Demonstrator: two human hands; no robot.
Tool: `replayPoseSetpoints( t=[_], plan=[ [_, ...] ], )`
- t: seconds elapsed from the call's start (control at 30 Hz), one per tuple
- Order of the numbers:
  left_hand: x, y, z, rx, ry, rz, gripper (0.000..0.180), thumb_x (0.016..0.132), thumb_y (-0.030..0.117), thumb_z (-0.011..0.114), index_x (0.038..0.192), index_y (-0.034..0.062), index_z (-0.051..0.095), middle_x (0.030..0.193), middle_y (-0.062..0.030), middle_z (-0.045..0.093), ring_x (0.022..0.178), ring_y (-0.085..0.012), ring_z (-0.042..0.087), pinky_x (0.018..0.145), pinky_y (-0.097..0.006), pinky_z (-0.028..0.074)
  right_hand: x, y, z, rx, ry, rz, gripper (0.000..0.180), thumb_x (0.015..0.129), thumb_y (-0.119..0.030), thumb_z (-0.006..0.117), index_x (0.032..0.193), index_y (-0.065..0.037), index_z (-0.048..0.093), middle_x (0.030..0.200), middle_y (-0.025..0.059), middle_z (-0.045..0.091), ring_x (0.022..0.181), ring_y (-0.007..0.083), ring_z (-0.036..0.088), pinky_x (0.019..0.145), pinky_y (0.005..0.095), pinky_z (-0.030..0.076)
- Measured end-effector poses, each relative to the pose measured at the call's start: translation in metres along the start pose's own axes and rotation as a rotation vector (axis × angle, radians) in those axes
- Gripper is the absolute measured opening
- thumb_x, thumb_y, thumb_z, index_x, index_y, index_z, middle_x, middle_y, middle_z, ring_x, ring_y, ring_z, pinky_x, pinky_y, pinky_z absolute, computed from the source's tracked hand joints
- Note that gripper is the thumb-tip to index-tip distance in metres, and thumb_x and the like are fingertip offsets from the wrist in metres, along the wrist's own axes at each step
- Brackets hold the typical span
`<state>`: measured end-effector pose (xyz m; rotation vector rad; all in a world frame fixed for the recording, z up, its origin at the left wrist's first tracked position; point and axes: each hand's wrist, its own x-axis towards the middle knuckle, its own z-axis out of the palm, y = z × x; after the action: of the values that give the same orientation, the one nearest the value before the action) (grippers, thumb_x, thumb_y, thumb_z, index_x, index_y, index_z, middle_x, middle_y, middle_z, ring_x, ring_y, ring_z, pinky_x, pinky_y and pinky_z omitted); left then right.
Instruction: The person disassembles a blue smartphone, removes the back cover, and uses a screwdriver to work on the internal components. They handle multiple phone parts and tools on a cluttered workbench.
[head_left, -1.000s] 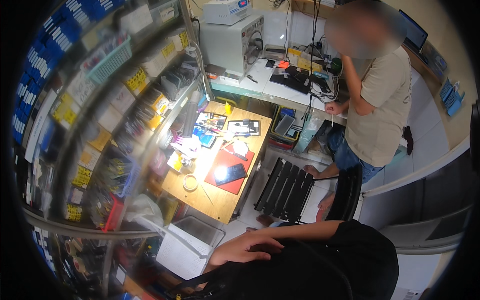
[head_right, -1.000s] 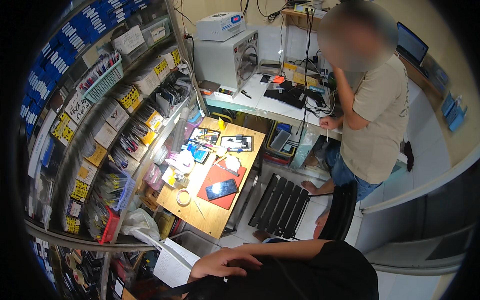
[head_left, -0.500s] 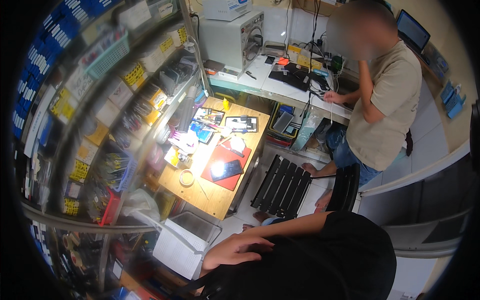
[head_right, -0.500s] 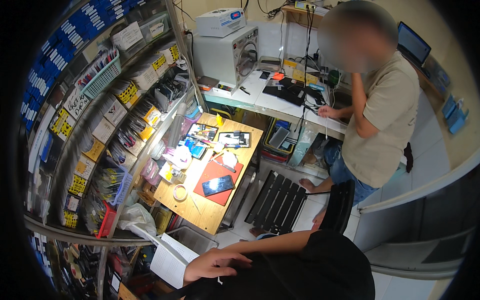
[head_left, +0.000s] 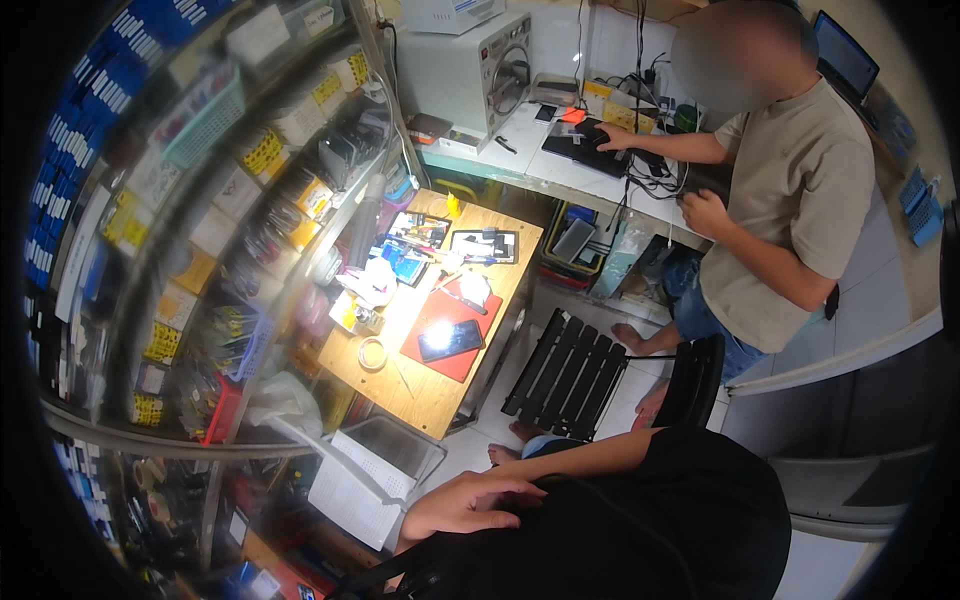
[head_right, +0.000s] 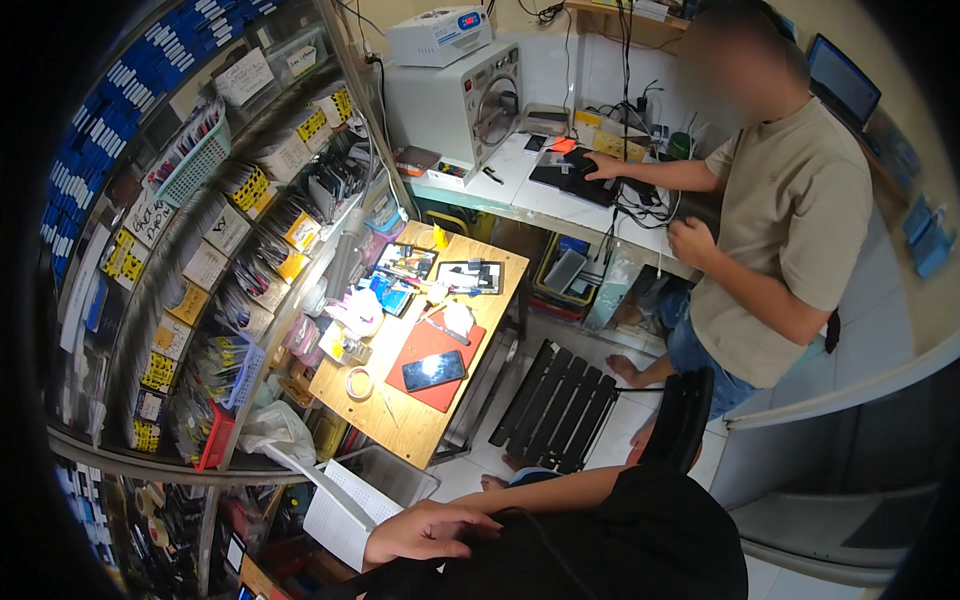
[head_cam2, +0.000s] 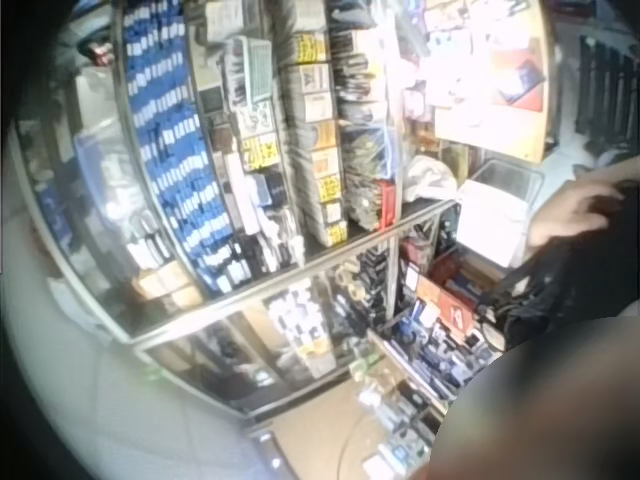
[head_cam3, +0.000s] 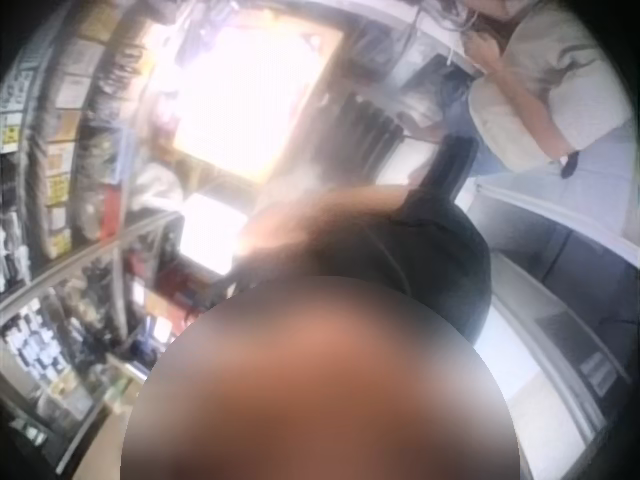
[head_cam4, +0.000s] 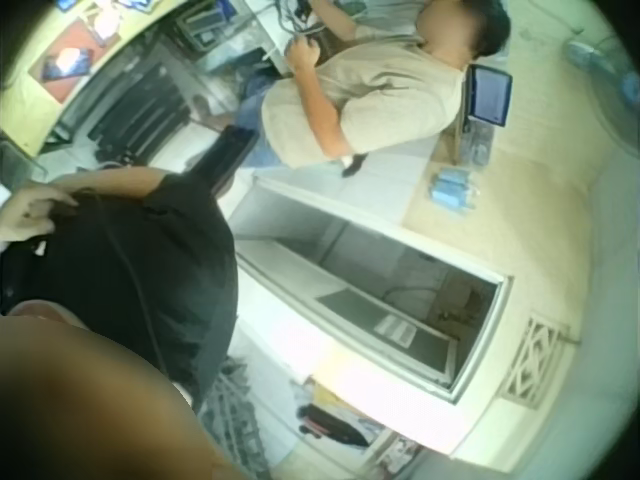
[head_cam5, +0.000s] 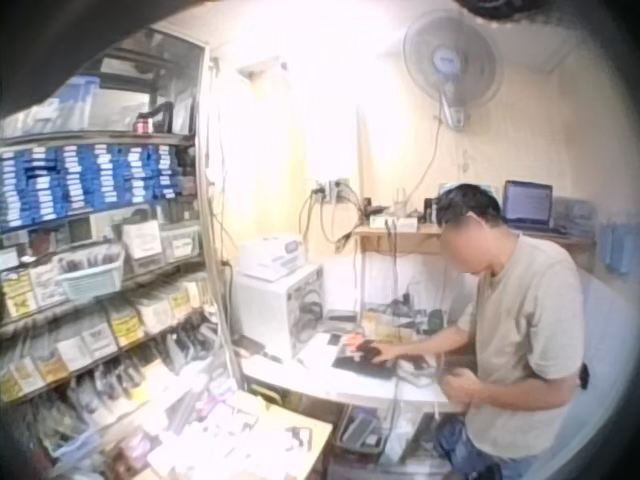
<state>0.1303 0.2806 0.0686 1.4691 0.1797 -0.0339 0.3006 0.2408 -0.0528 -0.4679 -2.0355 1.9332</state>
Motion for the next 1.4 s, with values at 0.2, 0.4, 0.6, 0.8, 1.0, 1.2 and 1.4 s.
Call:
replayPoseSetpoints(
  t=[0.2, 0.4, 0.6, 0.8, 1.0, 1.2, 1.4],
  plan=[
    [0.015, 0.002, 0.004, -0.025, -0.005, 0.01, 0.049, 0.103, 0.012, 0.079, 0.148, 0.0015, 0.063, 0.144, -0.0137, 0.074, 0.132, -0.0275, 0.072, 0.114, -0.038, 0.054, -0.007, 0.003, -0.004, 0.003, -0.06, -0.007, 0.042, 0.088, -0.019, 0.081, 0.124, -0.002, 0.067, 0.116, 0.0171, 0.074, 0.115, 0.0322, 0.072, 0.1, 0.0463, 0.053],
    [0.03, 0.006, 0.009, -0.077, 0.012, -0.042, 0.05, 0.103, 0.012, 0.079, 0.149, 0.0024, 0.063, 0.148, -0.013, 0.071, 0.132, -0.027, 0.071, 0.111, -0.038, 0.055, -0.012, 0.006, -0.007, -0.007, -0.111, -0.019, 0.041, 0.088, -0.019, 0.08, 0.123, -0.003, 0.067, 0.115, 0.0171, 0.075, 0.115, 0.0326, 0.072, 0.1, 0.0466, 0.053],
    [0.036, 0.015, 0.007, -0.118, 0.019, -0.129, 0.05, 0.104, 0.013, 0.079, 0.151, 0.0036, 0.063, 0.149, -0.0124, 0.071, 0.13, -0.0231, 0.071, 0.107, -0.035, 0.056, -0.013, 0.004, -0.012, -0.034, -0.146, -0.026, 0.04, 0.088, -0.019, 0.08, 0.122, -0.003, 0.068, 0.114, 0.0172, 0.075, 0.115, 0.033, 0.072, 0.099, 0.047, 0.053],
    [0.048, 0.013, 0.005, -0.113, 0.008, -0.178, 0.051, 0.103, 0.013, 0.08, 0.151, 0.0035, 0.064, 0.146, -0.012, 0.072, 0.125, -0.0204, 0.072, 0.103, -0.033, 0.058, -0.003, -0.001, -0.01, -0.07, -0.17, -0.043, 0.038, 0.088, -0.02, 0.079, 0.121, -0.003, 0.068, 0.113, 0.0172, 0.075, 0.114, 0.0334, 0.073, 0.099, 0.0473, 0.053],
    [0.053, 0.008, 0.001, -0.086, 0.026, -0.144, 0.052, 0.102, 0.011, 0.081, 0.15, 0.0021, 0.065, 0.144, -0.0133, 0.072, 0.124, -0.0212, 0.073, 0.098, -0.033, 0.06, 0.002, -0.002, -0.008, -0.102, -0.175, -0.055, 0.037, 0.088, -0.02, 0.079, 0.119, -0.004, 0.069, 0.113, 0.0172, 0.075, 0.114, 0.0338, 0.073, 0.098, 0.0477, 0.053],
    [0.054, 0.008, 0.002, -0.147, 0.103, -0.101, 0.053, 0.103, 0.011, 0.08, 0.151, 0.0002, 0.063, 0.144, -0.0135, 0.072, 0.13, -0.0241, 0.071, 0.106, -0.037, 0.057, -0.004, 0.002, -0.02, -0.133, -0.161, -0.026, 0.036, 0.088, -0.02, 0.079, 0.118, -0.004, 0.069, 0.112, 0.0172, 0.075, 0.113, 0.0342, 0.073, 0.098, 0.048, 0.053],
    [0.048, 0.016, 0.005, -0.272, 0.175, -0.154, 0.051, 0.105, 0.01, 0.077, 0.153, -0.0006, 0.062, 0.143, -0.0142, 0.072, 0.134, -0.0221, 0.069, 0.112, -0.037, 0.053, -0.003, 0.005, -0.027, -0.183, -0.16, 0.004, 0.035, 0.088, -0.02, 0.078, 0.117, -0.004, 0.07, 0.111, 0.0172, 0.076, 0.113, 0.0347, 0.073, 0.097, 0.0484, 0.053]
  ],
)
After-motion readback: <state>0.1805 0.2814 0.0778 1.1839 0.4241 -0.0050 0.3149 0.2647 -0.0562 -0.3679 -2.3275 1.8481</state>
